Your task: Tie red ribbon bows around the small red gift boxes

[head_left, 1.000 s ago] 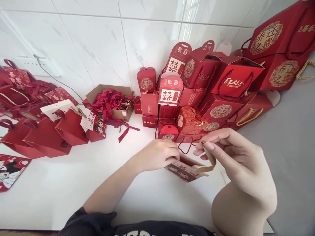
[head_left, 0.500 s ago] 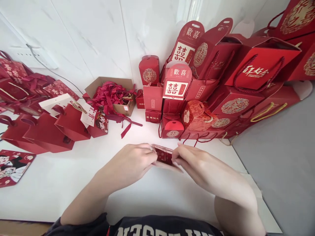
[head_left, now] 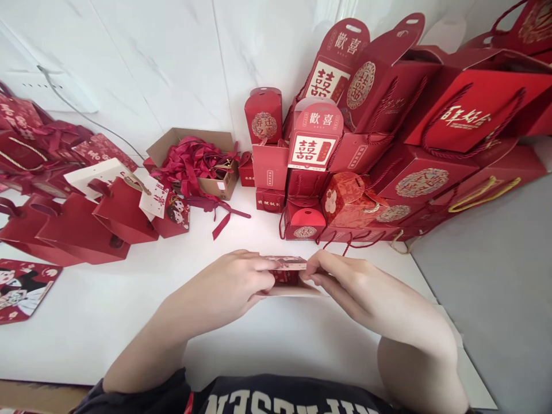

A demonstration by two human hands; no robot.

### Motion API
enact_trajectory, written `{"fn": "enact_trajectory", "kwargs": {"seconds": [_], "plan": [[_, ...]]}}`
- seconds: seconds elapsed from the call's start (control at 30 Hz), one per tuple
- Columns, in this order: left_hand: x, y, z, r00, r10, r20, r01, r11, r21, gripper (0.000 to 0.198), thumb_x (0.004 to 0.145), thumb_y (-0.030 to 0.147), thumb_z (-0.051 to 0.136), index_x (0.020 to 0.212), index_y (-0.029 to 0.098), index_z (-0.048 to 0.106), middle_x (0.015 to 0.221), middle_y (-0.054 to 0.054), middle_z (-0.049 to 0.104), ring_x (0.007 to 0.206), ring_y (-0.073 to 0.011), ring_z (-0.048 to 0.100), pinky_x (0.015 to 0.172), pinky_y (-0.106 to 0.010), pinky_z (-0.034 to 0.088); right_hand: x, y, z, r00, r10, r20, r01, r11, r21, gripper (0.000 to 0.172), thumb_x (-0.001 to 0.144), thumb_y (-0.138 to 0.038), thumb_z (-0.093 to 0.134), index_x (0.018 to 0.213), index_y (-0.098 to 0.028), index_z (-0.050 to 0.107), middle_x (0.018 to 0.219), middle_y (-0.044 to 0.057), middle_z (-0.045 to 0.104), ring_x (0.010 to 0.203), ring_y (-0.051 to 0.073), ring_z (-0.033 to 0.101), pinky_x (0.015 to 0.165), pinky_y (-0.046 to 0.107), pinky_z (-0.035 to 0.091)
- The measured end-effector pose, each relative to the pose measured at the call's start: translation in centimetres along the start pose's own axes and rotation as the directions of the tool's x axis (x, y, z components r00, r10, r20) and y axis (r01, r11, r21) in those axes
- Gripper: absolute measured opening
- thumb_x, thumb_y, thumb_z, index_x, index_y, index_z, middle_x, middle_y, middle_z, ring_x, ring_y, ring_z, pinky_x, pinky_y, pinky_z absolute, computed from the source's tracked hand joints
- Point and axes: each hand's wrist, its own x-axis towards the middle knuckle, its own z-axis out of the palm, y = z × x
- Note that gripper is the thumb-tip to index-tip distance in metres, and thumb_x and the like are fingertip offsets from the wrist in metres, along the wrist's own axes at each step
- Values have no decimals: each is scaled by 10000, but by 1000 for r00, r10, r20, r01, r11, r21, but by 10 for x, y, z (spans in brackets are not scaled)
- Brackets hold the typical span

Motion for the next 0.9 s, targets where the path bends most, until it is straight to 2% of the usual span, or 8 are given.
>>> {"fn": "enact_trajectory", "kwargs": {"seconds": [0.13, 0.27, 0.4, 0.53, 0.6, 0.7, 0.8, 0.9], "plan": [[1, 1, 0, 999, -40, 9, 40, 999, 30, 201, 928, 183, 499, 937, 236, 693, 970, -12, 716, 915, -187, 651, 863, -330, 466, -1, 0, -3, 998, -62, 21, 63, 998, -8, 147, 1017, -255, 357, 995, -232, 500, 849, 0, 631, 694, 132, 588, 626, 244, 426], [1, 1, 1, 990, -136, 25, 132, 984, 122, 216, 941, 170, 444, 979, 231, 648, 842, -22, 690, 764, -193, 637, 713, -318, 449, -1, 3, -4, 993, -70, -97, 71, 997, 10, 114, 1005, -236, 391, 1049, -235, 497, 898, 9, 643, 729, 134, 603, 661, 244, 438], [8, -4, 6, 950, -304, -75, 311, 945, 102, 166, 922, 209, 455, 1062, 228, 543, 768, -9, 660, 664, -205, 630, 584, -290, 409, 4, 6, 2, 969, -57, -242, 39, 996, -79, 118, 1001, -240, 392, 1041, -229, 502, 879, 22, 651, 697, 149, 605, 634, 264, 442], [24, -20, 12, 880, -408, -242, 405, 912, -64, 307, 901, 214, 477, 1204, 241, 436, 938, -28, 683, 840, -233, 677, 683, -314, 470, 25, 14, 17, 862, -199, -466, 66, 956, -285, 150, 973, -172, 412, 1041, -214, 539, 921, 68, 683, 842, 209, 642, 775, 343, 484], [29, -28, 14, 858, -432, -278, 403, 902, -156, 367, 895, 210, 482, 1253, 250, 412, 1010, -35, 679, 903, -231, 674, 724, -324, 488, 37, 20, 25, 817, -317, -482, 140, 919, -368, 202, 948, -115, 413, 1052, -210, 557, 972, 84, 694, 955, 230, 640, 874, 383, 478], [32, -35, 13, 852, -430, -298, 382, 901, -205, 393, 893, 213, 488, 1279, 272, 440, 1097, -26, 670, 935, -218, 663, 761, -328, 495, 50, 29, 35, 839, -325, -437, 135, 901, -411, 231, 927, -80, 400, 1015, -195, 580, 954, 94, 696, 897, 229, 654, 805, 361, 494], [31, -37, 9, 890, -371, -265, 325, 924, -203, 359, 902, 226, 486, 1255, 281, 523, 1138, -11, 670, 941, -201, 648, 803, -322, 490, 55, 32, 38, 867, -243, -435, 67, 922, -381, 200, 936, -102, 409, 989, -187, 582, 887, 78, 688, 759, 204, 646, 660, 307, 466], [29, -35, 8, 916, -331, -227, 281, 933, -226, 301, 920, 287, 490, 1192, 274, 618, 1144, -24, 664, 975, -192, 633, 826, -303, 489, 55, 31, 38, 882, -205, -424, 59, 941, -332, 180, 956, -124, 403, 985, -188, 569, 850, 60, 681, 734, 186, 632, 639, 286, 438]]}}
